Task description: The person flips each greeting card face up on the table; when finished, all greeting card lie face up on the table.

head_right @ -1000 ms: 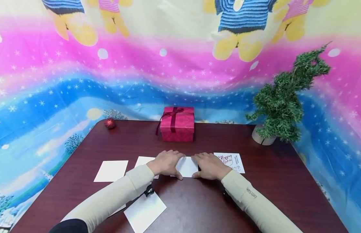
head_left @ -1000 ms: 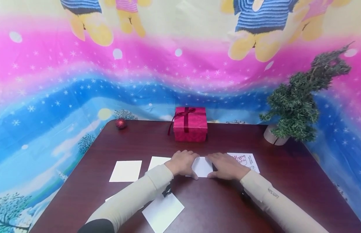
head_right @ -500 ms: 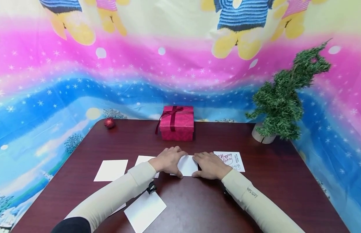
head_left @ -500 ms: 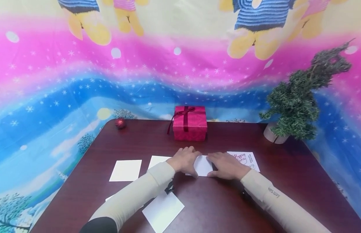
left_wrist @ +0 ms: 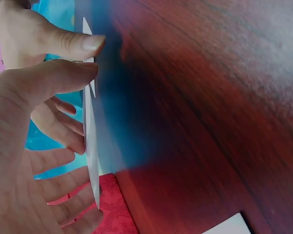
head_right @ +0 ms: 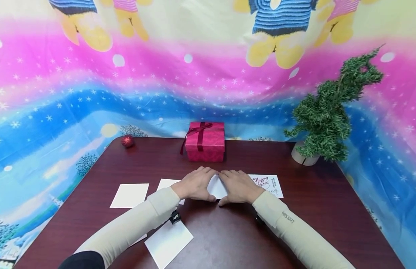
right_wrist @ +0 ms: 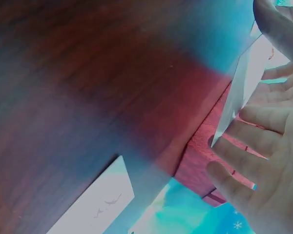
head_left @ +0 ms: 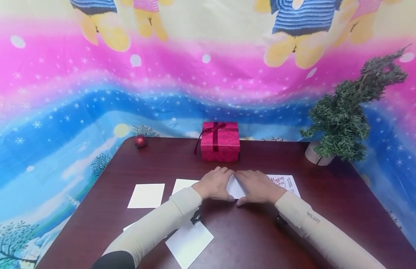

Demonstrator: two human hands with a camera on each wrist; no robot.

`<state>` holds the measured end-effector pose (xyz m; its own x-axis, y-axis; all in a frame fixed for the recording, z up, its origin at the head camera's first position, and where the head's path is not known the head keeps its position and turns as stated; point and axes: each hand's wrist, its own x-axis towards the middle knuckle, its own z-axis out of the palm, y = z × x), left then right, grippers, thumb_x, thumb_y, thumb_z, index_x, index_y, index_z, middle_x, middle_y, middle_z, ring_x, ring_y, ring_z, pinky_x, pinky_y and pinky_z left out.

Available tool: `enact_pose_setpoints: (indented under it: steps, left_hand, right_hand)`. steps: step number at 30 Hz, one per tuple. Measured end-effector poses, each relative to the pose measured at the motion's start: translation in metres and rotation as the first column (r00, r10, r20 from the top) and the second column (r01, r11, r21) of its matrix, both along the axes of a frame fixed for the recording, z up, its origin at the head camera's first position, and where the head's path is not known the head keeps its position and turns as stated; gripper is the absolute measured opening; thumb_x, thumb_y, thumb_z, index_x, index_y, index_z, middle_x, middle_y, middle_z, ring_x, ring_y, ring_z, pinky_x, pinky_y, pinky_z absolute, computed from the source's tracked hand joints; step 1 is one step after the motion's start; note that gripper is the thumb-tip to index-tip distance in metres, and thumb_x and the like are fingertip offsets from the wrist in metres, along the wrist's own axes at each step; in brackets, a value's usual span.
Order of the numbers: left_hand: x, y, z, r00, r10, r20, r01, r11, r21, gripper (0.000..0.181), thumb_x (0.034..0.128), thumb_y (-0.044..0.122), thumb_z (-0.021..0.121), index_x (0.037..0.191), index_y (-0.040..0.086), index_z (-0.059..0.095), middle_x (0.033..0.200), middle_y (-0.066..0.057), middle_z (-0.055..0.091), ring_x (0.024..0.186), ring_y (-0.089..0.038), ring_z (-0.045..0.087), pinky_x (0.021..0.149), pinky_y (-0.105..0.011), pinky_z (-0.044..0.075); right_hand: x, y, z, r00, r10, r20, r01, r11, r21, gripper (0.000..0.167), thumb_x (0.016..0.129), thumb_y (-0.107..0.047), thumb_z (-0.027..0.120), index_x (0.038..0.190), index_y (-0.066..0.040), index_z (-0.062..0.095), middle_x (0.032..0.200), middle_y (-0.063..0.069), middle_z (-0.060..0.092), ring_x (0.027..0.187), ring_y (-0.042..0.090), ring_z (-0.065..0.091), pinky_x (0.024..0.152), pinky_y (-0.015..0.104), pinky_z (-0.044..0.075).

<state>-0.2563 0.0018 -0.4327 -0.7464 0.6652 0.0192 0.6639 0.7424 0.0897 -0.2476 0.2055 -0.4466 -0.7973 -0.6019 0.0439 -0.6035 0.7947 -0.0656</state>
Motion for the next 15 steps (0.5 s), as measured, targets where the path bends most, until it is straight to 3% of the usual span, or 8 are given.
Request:
enact_pose_setpoints:
  steps: [7,12,15]
  left_hand:
    - [0.0,-0.012,0.005,0.996,-0.007,0.084,0.004,0.999,0.037,0.11,0.0632,0.062,0.085,0.153,0.02,0.039,0.139,0.0,0.053,0.121,-0.02,0.05,0.099,-0.036,0.045]
    - [-0.004,-0.026,0.007,0.986,0.038,0.165,-0.049,0.996,0.068,0.135,0.0577,0.063,0.089,0.163,0.022,0.014,0.151,-0.004,0.045,0.13,-0.025,0.046,0.106,-0.043,0.042]
    - [-0.007,-0.031,0.005,0.974,0.076,0.215,-0.105,0.987,0.124,0.142,0.0578,0.058,0.092,0.163,0.02,0.004,0.153,-0.008,0.044,0.135,-0.028,0.045,0.109,-0.043,0.04]
  right_hand:
    - [-0.001,0.004,0.003,0.996,-0.056,0.064,0.055,0.998,0.017,0.108,0.066,-0.065,0.084,0.15,-0.008,0.044,0.139,0.007,0.054,0.122,0.027,0.054,0.092,0.048,0.052]
    - [-0.001,0.008,0.01,0.991,-0.076,0.113,0.079,0.997,-0.018,0.11,0.069,-0.058,0.085,0.152,-0.003,0.039,0.148,0.013,0.048,0.133,0.031,0.047,0.097,0.053,0.049]
    - [-0.003,0.01,0.013,0.987,-0.084,0.139,0.094,0.993,-0.067,0.11,0.07,-0.054,0.087,0.153,-0.001,0.038,0.149,0.014,0.046,0.136,0.032,0.044,0.101,0.052,0.046]
